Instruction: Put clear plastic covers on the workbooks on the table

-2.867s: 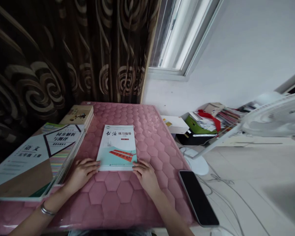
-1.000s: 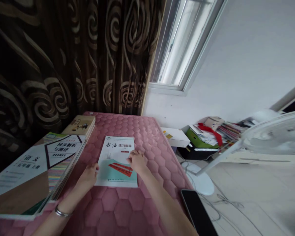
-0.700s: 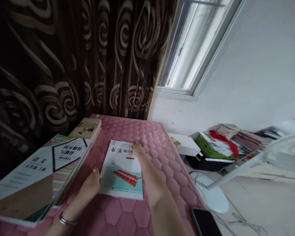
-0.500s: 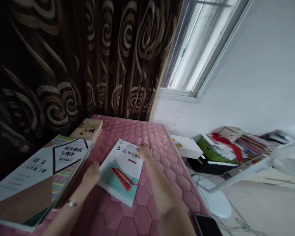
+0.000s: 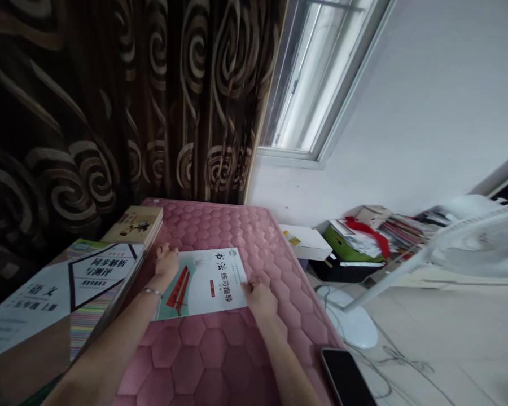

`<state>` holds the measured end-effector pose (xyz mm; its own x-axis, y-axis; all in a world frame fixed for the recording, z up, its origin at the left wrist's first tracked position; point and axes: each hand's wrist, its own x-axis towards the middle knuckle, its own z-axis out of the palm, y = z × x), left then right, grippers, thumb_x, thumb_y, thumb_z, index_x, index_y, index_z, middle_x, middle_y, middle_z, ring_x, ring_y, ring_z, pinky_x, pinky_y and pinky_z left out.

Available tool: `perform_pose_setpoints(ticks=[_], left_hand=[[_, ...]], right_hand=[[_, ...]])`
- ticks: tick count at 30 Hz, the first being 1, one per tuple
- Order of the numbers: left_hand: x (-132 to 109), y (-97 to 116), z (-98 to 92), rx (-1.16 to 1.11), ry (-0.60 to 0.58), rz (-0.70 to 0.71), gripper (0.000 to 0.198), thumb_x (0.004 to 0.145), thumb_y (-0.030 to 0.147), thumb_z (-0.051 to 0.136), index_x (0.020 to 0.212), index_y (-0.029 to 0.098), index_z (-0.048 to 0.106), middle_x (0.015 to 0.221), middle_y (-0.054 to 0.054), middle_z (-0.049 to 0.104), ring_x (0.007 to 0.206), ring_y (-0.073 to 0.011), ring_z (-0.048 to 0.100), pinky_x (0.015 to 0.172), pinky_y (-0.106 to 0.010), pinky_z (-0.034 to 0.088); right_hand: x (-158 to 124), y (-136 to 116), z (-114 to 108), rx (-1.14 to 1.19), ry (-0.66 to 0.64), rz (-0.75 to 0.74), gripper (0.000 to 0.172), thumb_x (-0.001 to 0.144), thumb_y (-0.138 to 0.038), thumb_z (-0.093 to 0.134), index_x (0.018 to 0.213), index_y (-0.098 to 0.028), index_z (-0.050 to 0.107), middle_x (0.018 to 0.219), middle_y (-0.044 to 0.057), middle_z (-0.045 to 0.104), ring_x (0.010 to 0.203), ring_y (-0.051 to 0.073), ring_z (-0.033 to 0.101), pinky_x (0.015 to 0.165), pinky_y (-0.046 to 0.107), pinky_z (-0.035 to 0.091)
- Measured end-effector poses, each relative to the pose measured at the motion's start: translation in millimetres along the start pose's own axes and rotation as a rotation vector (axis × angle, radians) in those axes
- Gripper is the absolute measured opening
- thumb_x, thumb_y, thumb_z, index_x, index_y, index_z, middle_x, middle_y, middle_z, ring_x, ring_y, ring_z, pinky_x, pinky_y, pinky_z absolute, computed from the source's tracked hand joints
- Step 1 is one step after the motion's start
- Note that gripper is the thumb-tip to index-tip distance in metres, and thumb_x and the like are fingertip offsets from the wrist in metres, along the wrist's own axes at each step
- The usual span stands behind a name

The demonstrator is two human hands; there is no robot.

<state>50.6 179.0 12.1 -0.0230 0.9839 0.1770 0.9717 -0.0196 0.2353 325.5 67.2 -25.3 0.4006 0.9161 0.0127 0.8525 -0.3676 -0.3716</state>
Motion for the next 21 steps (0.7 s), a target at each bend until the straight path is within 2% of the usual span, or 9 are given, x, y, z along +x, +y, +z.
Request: perform_pose_setpoints(ticks=[2,8,11,15,21], left_hand=[[-23.2,-5.4,2.6,-0.019,-0.004,-0.023,0.029,0.086,0.014,0.042,0.105,0.015,0.065,0.129,-0.018,0.052,0.114,-0.0302,0.051,0.084,-0.041,0.045],[-102.2,-41.3,6.8,-0.111,-0.078,-0.001,0.02,0.081,0.019,0.058,0.1,0.019,0.066,0.105,-0.009,0.064,0.111,-0.0244,0.057,0.091,-0.037,0.044],[-127.0,-58.2,4.1,-0.222,-0.109,0.08,0.026,0.074,0.019,0.066,0.099,0.021,0.067,0.11,-0.008,0.065,0.106,-0.0233,0.061,0.093,-0.037,0.046],[-127.3,-67.8,1.5,-0.304,-0.117,0.153,0.045,0.061,0.013,0.074,0.104,0.024,0.067,0.123,-0.008,0.062,0.112,-0.0254,0.06,0.099,-0.043,0.045],[-96.2,-68.6,4.1,-0.405,-0.117,0.112,0.042,0.058,0.006,0.077,0.097,0.021,0.071,0.121,-0.009,0.063,0.113,-0.0224,0.061,0.103,-0.038,0.045]], right_hand=[[-4.0,0.3,1.2,0.012,0.01,-0.011,0.029,0.09,-0.043,0.049,0.105,-0.024,0.066,0.092,0.006,0.073,0.085,0.023,0.07,0.064,0.026,0.046],[-9.7,3.6,2.7,-0.053,0.017,-0.094,0.033,0.095,-0.038,0.043,0.113,-0.023,0.067,0.101,0.007,0.074,0.09,0.023,0.069,0.072,0.028,0.049],[-13.9,6.3,6.2,-0.093,0.046,-0.145,0.032,0.095,-0.034,0.043,0.11,-0.022,0.069,0.099,0.008,0.074,0.091,0.024,0.069,0.076,0.03,0.049],[-18.6,7.0,9.2,-0.119,0.098,-0.163,0.033,0.095,-0.031,0.042,0.109,-0.019,0.069,0.097,0.009,0.074,0.091,0.023,0.068,0.078,0.029,0.049],[-22.4,-1.9,3.1,-0.11,0.107,-0.098,0.035,0.096,-0.03,0.04,0.111,-0.018,0.069,0.099,0.012,0.073,0.089,0.024,0.069,0.076,0.031,0.05]])
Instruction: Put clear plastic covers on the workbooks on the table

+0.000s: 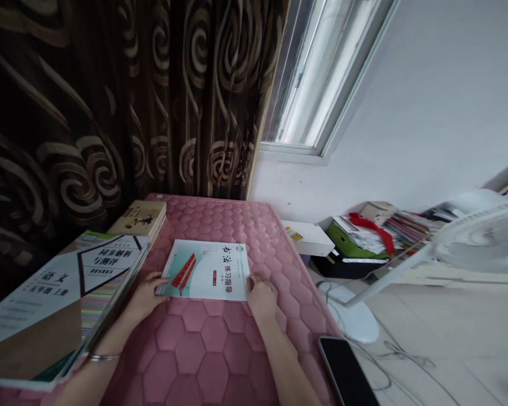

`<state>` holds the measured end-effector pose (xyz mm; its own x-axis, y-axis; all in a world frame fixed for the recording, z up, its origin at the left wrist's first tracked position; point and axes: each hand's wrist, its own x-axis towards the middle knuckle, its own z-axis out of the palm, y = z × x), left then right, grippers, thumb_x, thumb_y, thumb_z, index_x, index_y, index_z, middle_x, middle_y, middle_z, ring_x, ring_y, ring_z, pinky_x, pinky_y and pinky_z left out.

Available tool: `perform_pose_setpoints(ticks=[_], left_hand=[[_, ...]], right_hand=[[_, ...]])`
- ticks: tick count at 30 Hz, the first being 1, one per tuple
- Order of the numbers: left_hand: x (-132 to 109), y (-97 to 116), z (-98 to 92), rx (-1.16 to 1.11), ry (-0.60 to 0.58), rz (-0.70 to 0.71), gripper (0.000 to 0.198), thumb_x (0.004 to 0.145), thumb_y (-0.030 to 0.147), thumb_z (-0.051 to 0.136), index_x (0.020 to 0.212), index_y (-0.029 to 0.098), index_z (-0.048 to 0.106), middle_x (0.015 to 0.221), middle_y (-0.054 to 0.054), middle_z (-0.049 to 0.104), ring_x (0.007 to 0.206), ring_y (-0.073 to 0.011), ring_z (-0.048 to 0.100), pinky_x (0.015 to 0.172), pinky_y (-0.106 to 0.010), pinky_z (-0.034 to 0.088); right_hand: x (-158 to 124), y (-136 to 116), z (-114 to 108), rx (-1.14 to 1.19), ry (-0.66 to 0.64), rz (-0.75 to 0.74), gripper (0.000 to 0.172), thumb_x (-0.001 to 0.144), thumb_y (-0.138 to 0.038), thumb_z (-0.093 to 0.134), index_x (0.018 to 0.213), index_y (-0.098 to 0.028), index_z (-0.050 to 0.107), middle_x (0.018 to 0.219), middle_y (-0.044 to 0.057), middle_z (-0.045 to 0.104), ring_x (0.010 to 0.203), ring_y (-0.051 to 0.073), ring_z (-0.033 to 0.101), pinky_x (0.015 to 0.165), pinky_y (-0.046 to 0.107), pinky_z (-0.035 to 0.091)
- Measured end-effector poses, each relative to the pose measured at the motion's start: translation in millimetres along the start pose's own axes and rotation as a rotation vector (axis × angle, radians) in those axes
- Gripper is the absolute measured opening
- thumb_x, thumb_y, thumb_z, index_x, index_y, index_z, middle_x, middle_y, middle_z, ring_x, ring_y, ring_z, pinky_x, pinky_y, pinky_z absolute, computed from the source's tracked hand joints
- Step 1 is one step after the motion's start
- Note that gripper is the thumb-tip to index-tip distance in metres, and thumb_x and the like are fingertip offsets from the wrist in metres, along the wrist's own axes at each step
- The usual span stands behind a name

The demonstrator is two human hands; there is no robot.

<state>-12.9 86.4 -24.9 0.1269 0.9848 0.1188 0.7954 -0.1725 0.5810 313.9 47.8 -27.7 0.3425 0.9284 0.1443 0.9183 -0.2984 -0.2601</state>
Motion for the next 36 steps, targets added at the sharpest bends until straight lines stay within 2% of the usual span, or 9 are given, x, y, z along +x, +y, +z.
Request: perform_pose_setpoints(ticks=[6,10,14,17,20,23,28,32,36], left_hand=[[1.1,-11.7,4.2,-0.071,0.031,0.014,0.036,0.064,0.011,0.076,0.099,0.02,0.072,0.123,-0.008,0.06,0.115,-0.0213,0.059,0.104,-0.039,0.045],[-6.6,-6.2,7.2,0.021,0.086,0.064,0.034,0.064,0.012,0.076,0.097,0.02,0.072,0.132,-0.009,0.055,0.12,-0.0268,0.056,0.106,-0.045,0.043],[-14.7,22.0,15.8,0.097,0.068,0.288,0.029,0.072,0.017,0.073,0.1,0.022,0.072,0.141,-0.01,0.05,0.129,-0.0291,0.047,0.113,-0.048,0.033],[-15.0,44.8,24.0,0.161,-0.015,0.404,0.024,0.077,0.013,0.066,0.098,0.022,0.071,0.123,-0.008,0.063,0.117,-0.0245,0.057,0.113,-0.047,0.031],[-11.3,54.6,29.1,0.196,-0.045,0.411,0.019,0.078,0.009,0.061,0.09,0.021,0.07,0.101,-0.004,0.068,0.102,-0.0206,0.063,0.111,-0.044,0.033],[-8.2,50.9,30.4,0.175,-0.031,0.411,0.016,0.077,0.01,0.062,0.085,0.021,0.07,0.101,-0.003,0.07,0.101,-0.0206,0.063,0.111,-0.045,0.032],[-7.7,31.2,23.3,0.114,0.027,0.407,0.012,0.077,0.015,0.067,0.082,0.024,0.073,0.104,-0.002,0.072,0.107,-0.022,0.061,0.107,-0.045,0.037],[-10.4,2.9,9.4,0.08,0.12,0.372,0.012,0.076,0.016,0.067,0.078,0.025,0.074,0.099,-0.003,0.073,0.1,-0.0214,0.063,0.095,-0.04,0.048],[-12.6,-26.7,0.5,0.019,0.196,0.329,0.015,0.077,0.015,0.063,0.075,0.025,0.075,0.096,-0.004,0.074,0.092,-0.0204,0.066,0.088,-0.037,0.052]], right_hand=[[1.1,-1.3,0.9,-0.036,0.015,0.03,0.035,0.096,-0.031,0.04,0.114,-0.021,0.068,0.103,0.011,0.072,0.087,0.023,0.069,0.072,0.03,0.049],[-3.6,-2.5,-2.3,-0.094,0.086,-0.009,0.034,0.096,-0.029,0.041,0.113,-0.02,0.069,0.105,0.013,0.068,0.089,0.023,0.066,0.074,0.031,0.048],[-23.2,-30.3,-4.3,0.063,0.148,-0.303,0.026,0.091,-0.025,0.051,0.106,-0.024,0.072,0.111,0.01,0.066,0.103,0.023,0.059,0.088,0.035,0.046],[-39.4,-63.9,4.6,0.248,0.049,-0.566,0.024,0.087,-0.032,0.061,0.109,-0.027,0.071,0.118,0.006,0.064,0.112,0.023,0.055,0.096,0.037,0.043],[-46.4,-88.2,17.9,0.274,-0.002,-0.629,0.023,0.084,-0.033,0.067,0.105,-0.025,0.07,0.116,0.006,0.066,0.114,0.024,0.055,0.099,0.04,0.042],[-45.0,-94.3,26.5,0.281,0.008,-0.604,0.013,0.084,-0.026,0.067,0.097,-0.022,0.069,0.11,0.006,0.068,0.11,0.023,0.058,0.097,0.04,0.044],[-38.1,-71.5,26.6,0.339,0.033,-0.6,0.005,0.083,-0.019,0.067,0.088,-0.021,0.068,0.111,0.006,0.069,0.109,0.023,0.06,0.093,0.039,0.046],[-31.5,-24.8,20.4,0.356,0.08,-0.568,0.006,0.084,-0.017,0.064,0.087,-0.021,0.068,0.109,0.006,0.07,0.107,0.024,0.061,0.092,0.042,0.048],[-23.8,26.6,15.8,0.396,0.082,-0.562,0.014,0.088,-0.019,0.057,0.091,-0.023,0.069,0.11,0.006,0.07,0.109,0.024,0.061,0.095,0.044,0.049]])
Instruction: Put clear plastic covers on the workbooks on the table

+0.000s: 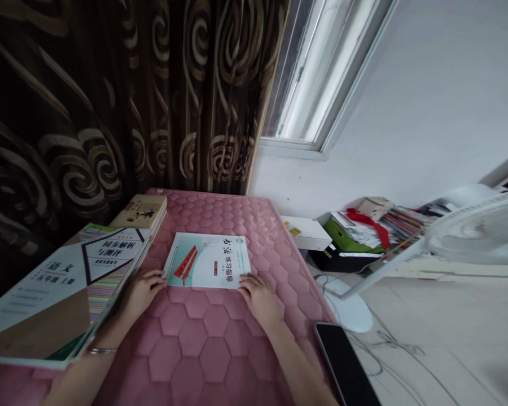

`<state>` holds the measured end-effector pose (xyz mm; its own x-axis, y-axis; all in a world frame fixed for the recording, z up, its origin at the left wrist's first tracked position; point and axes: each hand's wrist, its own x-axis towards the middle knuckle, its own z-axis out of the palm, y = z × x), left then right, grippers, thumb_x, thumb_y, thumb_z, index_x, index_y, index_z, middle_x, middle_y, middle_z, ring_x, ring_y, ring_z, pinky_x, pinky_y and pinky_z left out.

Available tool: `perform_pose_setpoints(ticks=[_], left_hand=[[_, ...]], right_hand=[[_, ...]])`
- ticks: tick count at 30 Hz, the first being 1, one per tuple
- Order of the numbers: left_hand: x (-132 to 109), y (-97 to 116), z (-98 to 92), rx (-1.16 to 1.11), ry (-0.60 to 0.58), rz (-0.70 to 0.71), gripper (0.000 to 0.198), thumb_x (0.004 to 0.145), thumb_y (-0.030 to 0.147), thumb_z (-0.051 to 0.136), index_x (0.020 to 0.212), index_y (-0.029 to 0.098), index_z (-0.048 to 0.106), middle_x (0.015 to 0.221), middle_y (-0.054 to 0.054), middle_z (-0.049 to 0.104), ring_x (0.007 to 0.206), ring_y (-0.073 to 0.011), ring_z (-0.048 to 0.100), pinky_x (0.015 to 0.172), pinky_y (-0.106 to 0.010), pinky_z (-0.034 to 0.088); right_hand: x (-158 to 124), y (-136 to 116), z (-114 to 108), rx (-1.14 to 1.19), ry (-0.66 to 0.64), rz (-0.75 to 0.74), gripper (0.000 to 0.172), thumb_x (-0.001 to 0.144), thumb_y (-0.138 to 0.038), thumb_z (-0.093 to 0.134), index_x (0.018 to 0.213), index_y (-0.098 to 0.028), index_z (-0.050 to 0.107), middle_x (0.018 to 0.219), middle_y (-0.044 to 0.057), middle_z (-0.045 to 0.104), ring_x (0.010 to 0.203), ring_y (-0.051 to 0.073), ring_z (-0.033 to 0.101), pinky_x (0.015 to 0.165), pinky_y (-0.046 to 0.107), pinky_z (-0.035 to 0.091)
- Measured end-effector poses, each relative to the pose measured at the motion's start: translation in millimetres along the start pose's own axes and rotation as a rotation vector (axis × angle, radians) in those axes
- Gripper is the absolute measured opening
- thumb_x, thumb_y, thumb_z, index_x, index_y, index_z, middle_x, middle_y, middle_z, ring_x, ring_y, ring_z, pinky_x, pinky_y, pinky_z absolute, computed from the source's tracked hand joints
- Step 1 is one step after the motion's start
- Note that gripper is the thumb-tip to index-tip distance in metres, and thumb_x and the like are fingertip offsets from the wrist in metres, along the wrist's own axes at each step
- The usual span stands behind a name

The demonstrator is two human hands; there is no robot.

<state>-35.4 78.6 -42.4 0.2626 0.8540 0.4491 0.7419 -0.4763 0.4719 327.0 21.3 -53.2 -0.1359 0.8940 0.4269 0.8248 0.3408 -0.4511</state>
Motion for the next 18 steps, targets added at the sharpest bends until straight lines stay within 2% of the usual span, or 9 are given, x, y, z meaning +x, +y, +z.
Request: perform_pose_setpoints(ticks=[5,12,15,18], left_hand=[[-3.1,-11.6,-1.1,-0.065,0.022,-0.036,0.017,0.078,0.018,0.061,0.072,0.025,0.075,0.092,-0.003,0.075,0.091,-0.0199,0.067,0.087,-0.037,0.053],[-1.7,-8.3,-2.0,-0.098,0.009,-0.041,0.018,0.077,0.014,0.06,0.072,0.024,0.074,0.092,-0.004,0.075,0.089,-0.0193,0.068,0.085,-0.036,0.054],[-2.6,-5.9,-3.6,-0.045,0.014,-0.042,0.021,0.076,0.009,0.058,0.073,0.023,0.074,0.092,-0.004,0.074,0.088,-0.0199,0.067,0.084,-0.036,0.054],[-3.8,6.4,-6.3,0.07,-0.008,-0.028,0.026,0.075,0.005,0.055,0.074,0.022,0.074,0.101,-0.006,0.072,0.095,-0.0224,0.065,0.089,-0.04,0.051]], right_hand=[[-8.7,26.2,-5.5,0.102,-0.019,0.038,0.025,0.089,-0.017,0.048,0.094,-0.024,0.071,0.109,0.005,0.071,0.106,0.021,0.063,0.094,0.043,0.051],[-8.7,35.5,-1.1,0.174,-0.038,0.046,0.035,0.085,-0.01,0.044,0.098,-0.025,0.073,0.112,0.005,0.071,0.11,0.02,0.061,0.097,0.045,0.05],[-9.4,39.5,-5.2,0.167,-0.069,0.033,0.042,0.082,-0.006,0.04,0.1,-0.025,0.073,0.115,0.005,0.07,0.114,0.02,0.059,0.099,0.046,0.048],[-9.8,35.2,-10.7,0.115,-0.126,0.037,0.048,0.078,-0.002,0.038,0.104,-0.024,0.072,0.118,0.004,0.068,0.122,0.021,0.054,0.103,0.048,0.045]])
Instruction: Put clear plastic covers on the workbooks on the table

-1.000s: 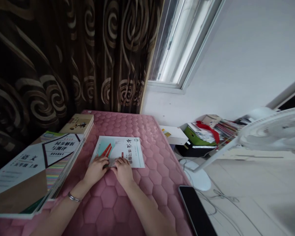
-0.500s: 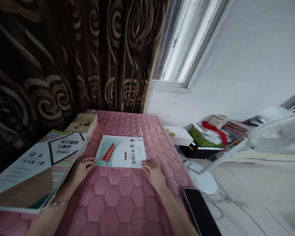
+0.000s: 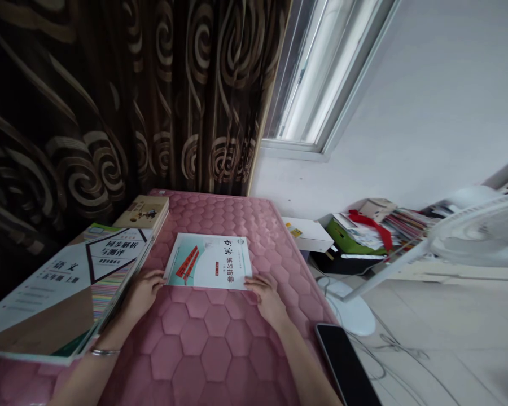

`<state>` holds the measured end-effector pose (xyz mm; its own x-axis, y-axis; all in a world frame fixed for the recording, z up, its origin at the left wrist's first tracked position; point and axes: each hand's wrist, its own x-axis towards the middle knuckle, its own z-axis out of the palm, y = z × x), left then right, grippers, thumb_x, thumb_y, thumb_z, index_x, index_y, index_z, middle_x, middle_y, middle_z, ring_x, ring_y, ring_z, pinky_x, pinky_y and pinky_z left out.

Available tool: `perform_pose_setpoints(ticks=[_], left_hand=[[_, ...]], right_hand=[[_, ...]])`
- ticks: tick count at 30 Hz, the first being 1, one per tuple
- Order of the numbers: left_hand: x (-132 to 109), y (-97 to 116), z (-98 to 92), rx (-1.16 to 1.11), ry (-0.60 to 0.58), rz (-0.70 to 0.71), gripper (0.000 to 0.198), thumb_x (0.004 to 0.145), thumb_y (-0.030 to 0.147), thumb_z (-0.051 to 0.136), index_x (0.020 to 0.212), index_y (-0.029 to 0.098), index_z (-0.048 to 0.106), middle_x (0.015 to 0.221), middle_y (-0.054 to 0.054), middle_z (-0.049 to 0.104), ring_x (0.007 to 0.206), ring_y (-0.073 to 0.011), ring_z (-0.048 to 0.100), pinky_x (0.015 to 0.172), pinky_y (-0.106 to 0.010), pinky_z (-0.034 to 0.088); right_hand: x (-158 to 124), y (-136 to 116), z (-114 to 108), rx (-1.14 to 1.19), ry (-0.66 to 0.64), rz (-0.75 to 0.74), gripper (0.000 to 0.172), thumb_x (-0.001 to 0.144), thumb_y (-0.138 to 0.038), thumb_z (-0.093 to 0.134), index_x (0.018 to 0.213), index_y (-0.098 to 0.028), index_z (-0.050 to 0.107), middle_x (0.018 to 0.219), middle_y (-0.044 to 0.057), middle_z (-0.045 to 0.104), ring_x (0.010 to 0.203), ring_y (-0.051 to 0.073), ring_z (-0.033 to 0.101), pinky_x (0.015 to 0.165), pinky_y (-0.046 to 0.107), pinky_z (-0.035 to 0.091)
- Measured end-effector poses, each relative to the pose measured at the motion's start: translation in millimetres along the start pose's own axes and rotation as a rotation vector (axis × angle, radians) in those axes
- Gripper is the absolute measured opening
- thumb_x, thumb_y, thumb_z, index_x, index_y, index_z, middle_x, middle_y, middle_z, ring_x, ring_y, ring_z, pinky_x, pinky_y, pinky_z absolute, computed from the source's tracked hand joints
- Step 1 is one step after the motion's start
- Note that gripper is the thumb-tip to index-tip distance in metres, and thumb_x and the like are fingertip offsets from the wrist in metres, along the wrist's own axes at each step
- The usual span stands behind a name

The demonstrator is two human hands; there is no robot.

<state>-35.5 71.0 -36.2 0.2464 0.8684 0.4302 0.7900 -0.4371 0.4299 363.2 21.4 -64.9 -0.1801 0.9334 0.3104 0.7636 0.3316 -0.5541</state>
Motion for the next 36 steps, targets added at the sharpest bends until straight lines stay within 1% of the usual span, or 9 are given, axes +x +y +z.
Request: perform_pose_setpoints(ticks=[4,6,8,13,19,25,28,31,36], left_hand=[[2.6,39.8,4.5,0.105,-0.084,0.043,0.016,0.076,0.012,0.061,0.08,0.022,0.073,0.121,-0.008,0.066,0.111,-0.0274,0.059,0.104,-0.049,0.04],[6.7,63.5,13.5,0.096,-0.149,0.069,0.017,0.079,0.015,0.062,0.088,0.025,0.072,0.12,-0.005,0.067,0.114,-0.0265,0.058,0.112,-0.055,0.028],[11.4,82.3,24.0,0.087,-0.212,0.096,0.02,0.08,0.015,0.061,0.093,0.026,0.071,0.117,-0.005,0.068,0.115,-0.0257,0.057,0.113,-0.054,0.024],[17.1,91.9,36.6,0.121,-0.243,0.096,0.026,0.081,0.01,0.056,0.095,0.024,0.072,0.116,-0.007,0.068,0.115,-0.0264,0.057,0.108,-0.052,0.028],[12.8,68.5,23.1,0.119,-0.164,0.086,0.019,0.084,0.018,0.059,0.086,0.029,0.073,0.106,-0.001,0.072,0.109,-0.0239,0.059,0.105,-0.052,0.027],[5.1,19.5,1.8,0.084,-0.076,0.034,0.016,0.08,0.018,0.063,0.082,0.028,0.076,0.103,-0.002,0.074,0.099,-0.0229,0.062,0.092,-0.042,0.043],[3.0,-2.0,-2.5,-0.022,-0.07,0.045,0.022,0.079,0.013,0.059,0.082,0.026,0.076,0.099,-0.002,0.076,0.093,-0.0204,0.065,0.089,-0.038,0.048],[2.7,-10.2,-0.1,-0.079,-0.047,0.026,0.024,0.079,0.012,0.057,0.081,0.025,0.076,0.097,-0.002,0.076,0.091,-0.0202,0.066,0.088,-0.038,0.049],[4.2,-10.5,4.4,-0.105,-0.036,0.004,0.026,0.078,0.011,0.055,0.08,0.026,0.076,0.096,-0.001,0.077,0.09,-0.0201,0.067,0.087,-0.038,0.051]], right_hand=[[6.3,-36.7,7.3,-0.129,-0.014,0.019,0.045,0.075,-0.005,0.048,0.11,-0.022,0.07,0.127,0.005,0.063,0.131,0.025,0.044,0.109,0.048,0.038],[15.4,-65.4,20.3,-0.174,0.004,0.001,0.034,0.079,-0.014,0.056,0.11,-0.02,0.069,0.126,0.008,0.063,0.131,0.027,0.043,0.11,0.049,0.035],[27.1,-92.8,36.5,-0.179,-0.001,-0.038,0.027,0.083,-0.026,0.061,0.108,-0.021,0.068,0.125,0.009,0.063,0.13,0.028,0.044,0.107,0.048,0.036],[51.5,-124.8,64.8,-0.237,-0.027,-0.056,0.021,0.084,-0.027,0.065,0.103,-0.021,0.067,0.117,0.01,0.066,0.12,0.028,0.052,0.099,0.047,0.039],[49.9,-105.7,61.0,-0.216,0.009,-0.089,0.008,0.086,-0.022,0.063,0.092,-0.023,0.069,0.114,0.005,0.069,0.114,0.023,0.056,0.095,0.041,0.039],[21.3,-50.7,21.8,-0.194,0.048,-0.022,0.019,0.088,-0.017,0.055,0.093,-0.026,0.07,0.111,0.002,0.071,0.119,0.022,0.056,0.1,0.045,0.038],[10.2,-22.7,2.1,-0.1,0.004,0.0,0.028,0.087,-0.013,0.05,0.1,-0.027,0.071,0.111,0.002,0.071,0.117,0.021,0.057,0.102,0.046,0.04],[7.1,-8.9,-7.4,-0.017,-0.018,0.049,0.034,0.084,-0.012,0.05,0.107,-0.027,0.07,0.114,0.003,0.07,0.113,0.021,0.06,0.102,0.045,0.043],[7.9,-7.1,-10.2,0.104,-0.054,0.122,0.041,0.084,-0.012,0.046,0.116,-0.028,0.068,0.126,0.002,0.065,0.116,0.018,0.059,0.102,0.04,0.046]])
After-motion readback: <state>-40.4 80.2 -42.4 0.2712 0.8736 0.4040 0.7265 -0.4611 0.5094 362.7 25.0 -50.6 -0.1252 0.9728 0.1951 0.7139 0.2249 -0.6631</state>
